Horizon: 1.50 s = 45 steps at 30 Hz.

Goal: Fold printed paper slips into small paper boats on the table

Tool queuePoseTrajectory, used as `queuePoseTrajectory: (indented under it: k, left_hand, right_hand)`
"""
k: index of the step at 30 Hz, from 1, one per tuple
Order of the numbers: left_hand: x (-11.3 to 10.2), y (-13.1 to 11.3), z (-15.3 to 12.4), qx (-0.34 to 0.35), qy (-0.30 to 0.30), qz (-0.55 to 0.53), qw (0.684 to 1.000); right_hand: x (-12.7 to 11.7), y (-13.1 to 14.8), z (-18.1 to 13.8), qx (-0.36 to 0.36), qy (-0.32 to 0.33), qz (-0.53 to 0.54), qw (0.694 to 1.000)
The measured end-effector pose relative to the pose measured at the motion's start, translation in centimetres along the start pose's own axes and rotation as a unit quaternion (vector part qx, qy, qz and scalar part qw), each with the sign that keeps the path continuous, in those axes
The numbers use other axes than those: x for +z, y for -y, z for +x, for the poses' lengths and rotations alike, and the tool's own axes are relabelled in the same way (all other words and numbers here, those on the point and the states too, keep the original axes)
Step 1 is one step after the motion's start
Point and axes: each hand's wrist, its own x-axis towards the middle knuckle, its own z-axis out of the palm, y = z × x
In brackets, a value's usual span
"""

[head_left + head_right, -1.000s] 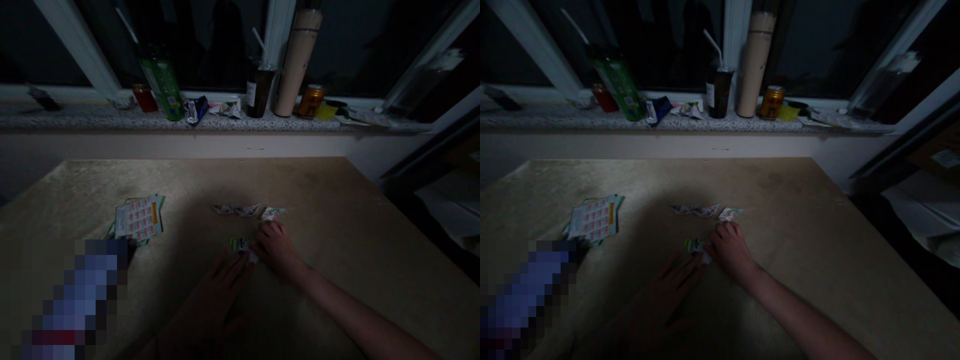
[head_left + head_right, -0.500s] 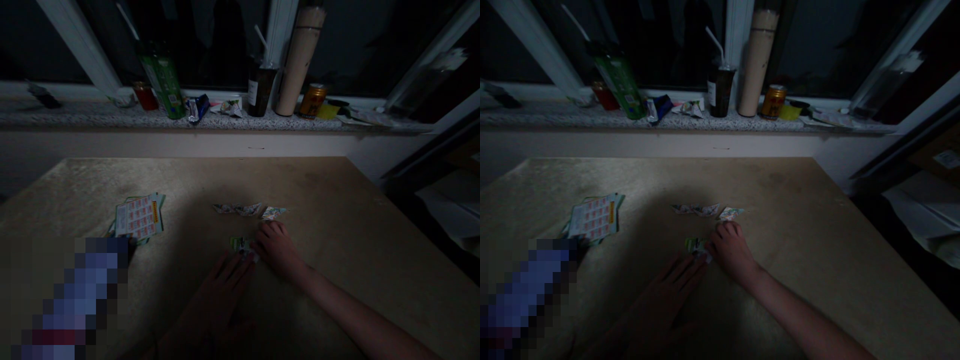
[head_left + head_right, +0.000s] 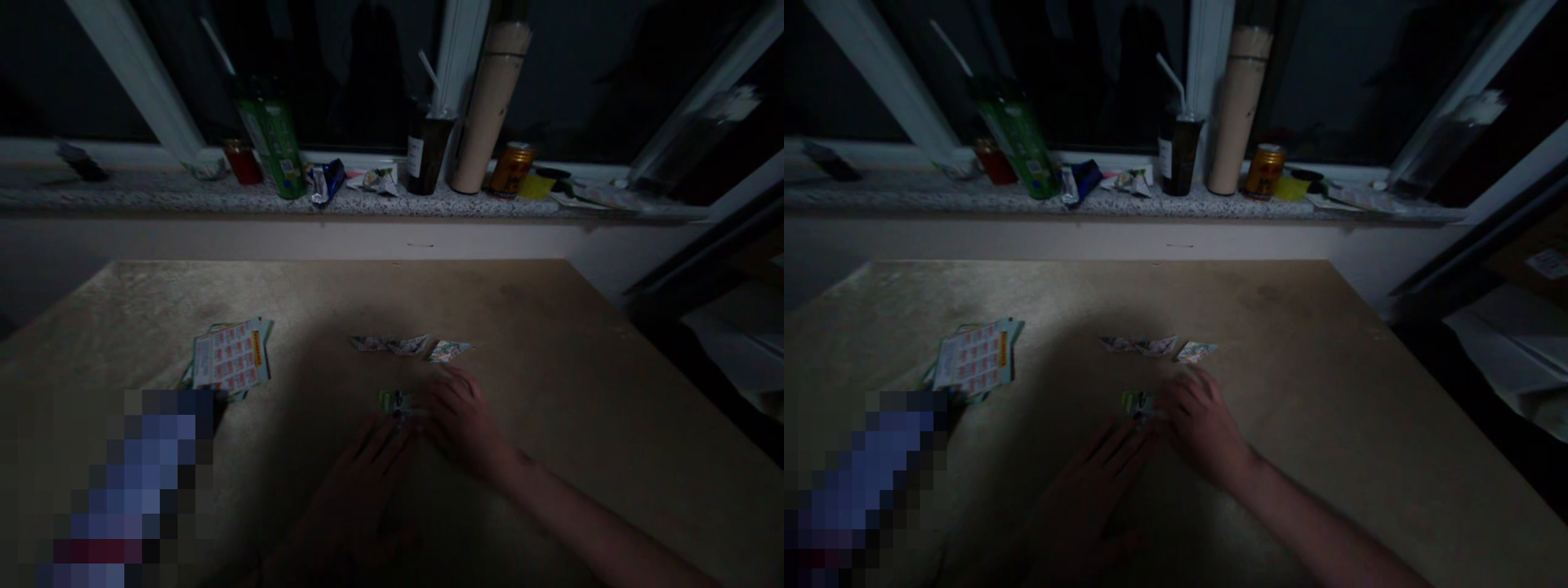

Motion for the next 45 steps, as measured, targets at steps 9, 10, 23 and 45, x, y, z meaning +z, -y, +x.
queuePoseTrajectory:
  k: [9,10,23,45]
  left_hand:
    - [-0.4,-0.4,0.0,-0.013,0.011,-0.006,1.0]
    - [-0.5,-0.5,0.0,-0.013,0.013,-0.006,1.0]
    - [0.2,-0.1,-0.1,0.004,-0.007,0.007,1.0]
    - [0.4,0.3,0.1,0.009,0.023,-0.013,1.0]
  right_hand:
    - [-1.7,1.6,-2.9,-0.054,0.074,0.0,0.996]
    - [-1.7,1.5,-2.8,-0.049,0.078,0.01,0.996]
    - [-2.3,1.0,-2.8,-0.007,0.078,0.008,0.997]
    - [-1.9,0.4,-3.0,0.043,0.048,-0.027,0.998]
